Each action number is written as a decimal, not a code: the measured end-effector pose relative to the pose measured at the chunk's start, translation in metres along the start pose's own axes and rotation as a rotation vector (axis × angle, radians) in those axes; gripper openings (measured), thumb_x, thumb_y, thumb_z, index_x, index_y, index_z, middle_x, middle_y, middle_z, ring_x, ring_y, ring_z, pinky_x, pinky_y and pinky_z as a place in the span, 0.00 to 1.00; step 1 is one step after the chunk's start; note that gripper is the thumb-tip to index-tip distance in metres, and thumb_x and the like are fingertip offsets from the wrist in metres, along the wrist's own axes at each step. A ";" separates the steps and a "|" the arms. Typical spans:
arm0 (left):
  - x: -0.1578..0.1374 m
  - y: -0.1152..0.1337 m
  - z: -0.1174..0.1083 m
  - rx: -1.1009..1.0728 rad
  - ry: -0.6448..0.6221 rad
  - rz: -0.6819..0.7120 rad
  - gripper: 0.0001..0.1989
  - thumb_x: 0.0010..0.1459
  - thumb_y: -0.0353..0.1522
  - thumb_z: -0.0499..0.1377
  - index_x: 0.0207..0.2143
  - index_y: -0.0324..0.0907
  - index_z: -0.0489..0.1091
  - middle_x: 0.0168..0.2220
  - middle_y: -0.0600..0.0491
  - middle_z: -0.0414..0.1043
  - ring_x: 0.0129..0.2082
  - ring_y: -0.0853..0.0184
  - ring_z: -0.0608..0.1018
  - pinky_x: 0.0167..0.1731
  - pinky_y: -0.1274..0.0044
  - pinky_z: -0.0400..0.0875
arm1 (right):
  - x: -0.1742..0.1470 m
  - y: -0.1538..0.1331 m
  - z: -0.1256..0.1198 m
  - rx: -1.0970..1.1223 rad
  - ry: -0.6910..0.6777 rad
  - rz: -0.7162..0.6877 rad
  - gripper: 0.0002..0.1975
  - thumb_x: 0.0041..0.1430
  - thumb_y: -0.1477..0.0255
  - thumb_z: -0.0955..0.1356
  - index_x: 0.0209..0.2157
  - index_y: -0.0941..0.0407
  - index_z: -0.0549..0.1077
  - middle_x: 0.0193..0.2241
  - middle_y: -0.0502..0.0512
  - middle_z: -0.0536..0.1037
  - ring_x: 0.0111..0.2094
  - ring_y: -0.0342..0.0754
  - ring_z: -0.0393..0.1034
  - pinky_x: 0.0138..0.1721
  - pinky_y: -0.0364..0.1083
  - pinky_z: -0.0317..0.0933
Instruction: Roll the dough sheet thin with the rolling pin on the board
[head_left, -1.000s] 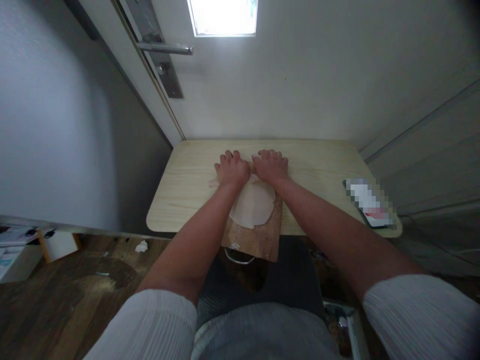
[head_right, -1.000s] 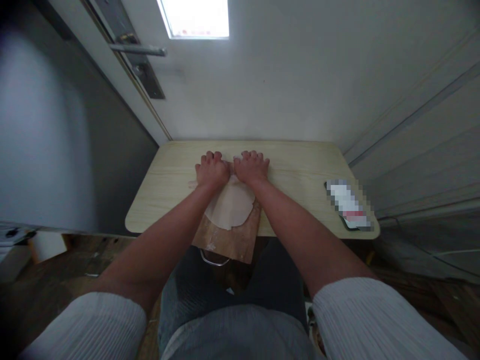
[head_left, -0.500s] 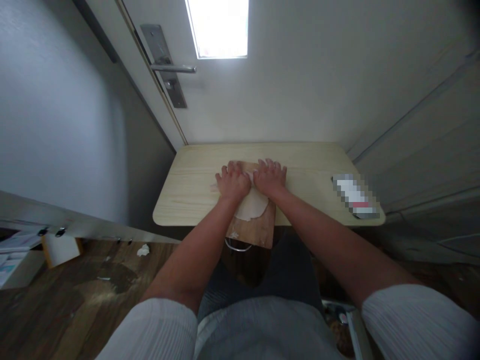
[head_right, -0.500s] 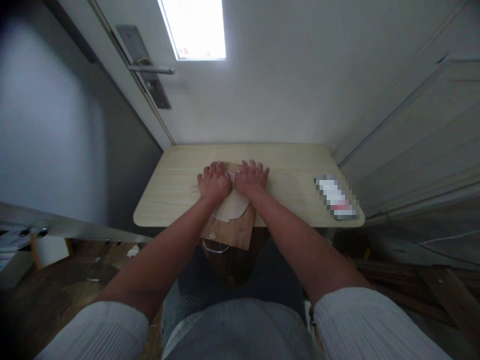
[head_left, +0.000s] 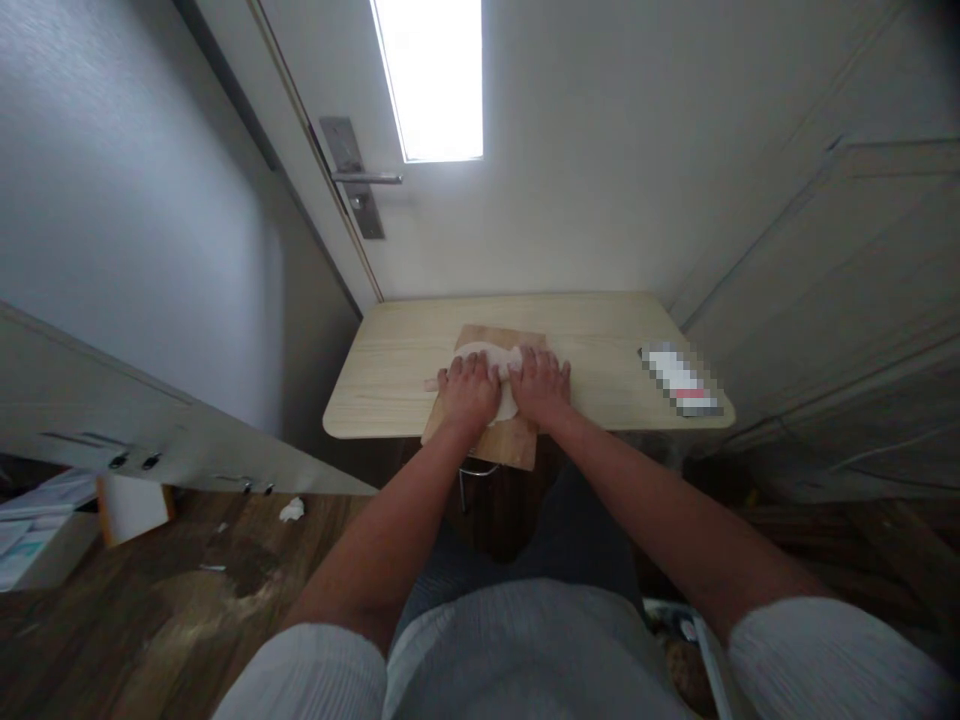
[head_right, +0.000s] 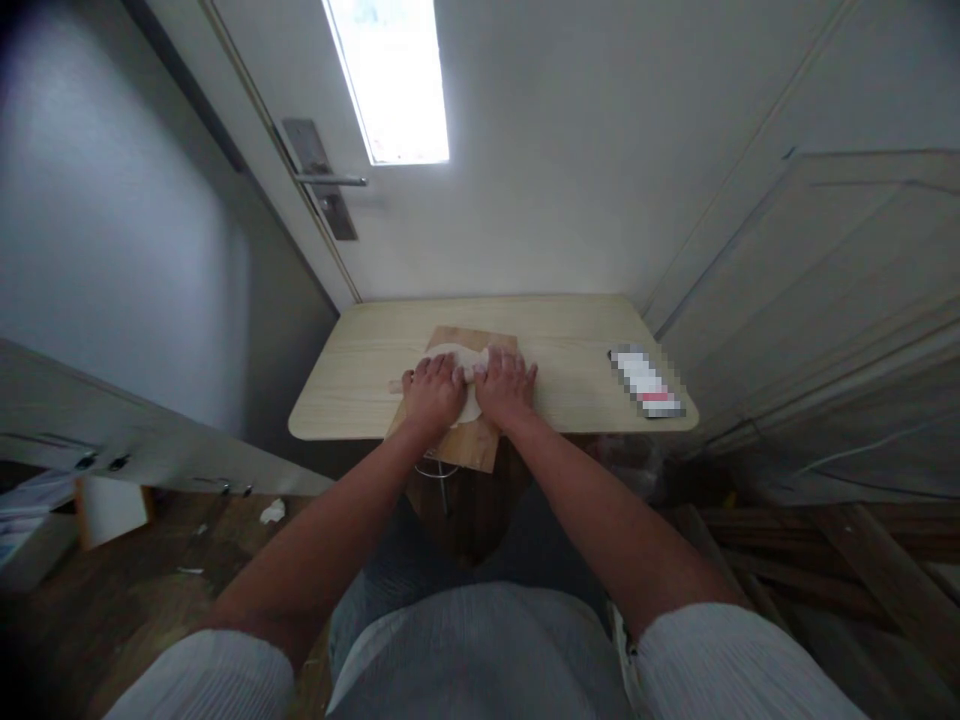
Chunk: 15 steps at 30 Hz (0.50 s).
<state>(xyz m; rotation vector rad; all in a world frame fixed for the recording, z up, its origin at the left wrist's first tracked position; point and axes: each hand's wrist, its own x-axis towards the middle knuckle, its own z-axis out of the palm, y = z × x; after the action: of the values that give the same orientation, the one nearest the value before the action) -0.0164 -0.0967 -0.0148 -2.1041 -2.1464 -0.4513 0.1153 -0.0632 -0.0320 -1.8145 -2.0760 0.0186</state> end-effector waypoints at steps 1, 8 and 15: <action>-0.005 0.000 -0.001 -0.002 -0.001 0.013 0.28 0.71 0.41 0.35 0.64 0.42 0.60 0.64 0.45 0.64 0.63 0.52 0.63 0.59 0.55 0.56 | -0.005 0.002 0.000 0.008 0.006 -0.003 0.28 0.70 0.62 0.55 0.65 0.59 0.59 0.63 0.67 0.64 0.63 0.62 0.54 0.62 0.67 0.41; -0.043 0.003 -0.008 -0.036 0.047 0.067 0.27 0.71 0.41 0.38 0.65 0.42 0.60 0.63 0.46 0.66 0.64 0.54 0.65 0.64 0.53 0.50 | -0.043 0.013 -0.004 0.015 0.023 -0.056 0.29 0.70 0.60 0.56 0.67 0.59 0.57 0.66 0.64 0.61 0.64 0.63 0.52 0.63 0.67 0.39; -0.084 0.006 -0.014 -0.085 0.091 0.135 0.25 0.69 0.40 0.44 0.64 0.43 0.61 0.64 0.46 0.65 0.64 0.53 0.64 0.64 0.53 0.50 | -0.086 0.018 -0.017 0.091 0.061 -0.076 0.27 0.71 0.63 0.55 0.67 0.57 0.57 0.67 0.63 0.60 0.63 0.60 0.56 0.62 0.63 0.45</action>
<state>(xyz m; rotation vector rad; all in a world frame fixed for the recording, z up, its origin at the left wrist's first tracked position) -0.0086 -0.1810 -0.0234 -2.2089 -1.9542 -0.6209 0.1453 -0.1462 -0.0442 -1.6613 -2.0656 0.0364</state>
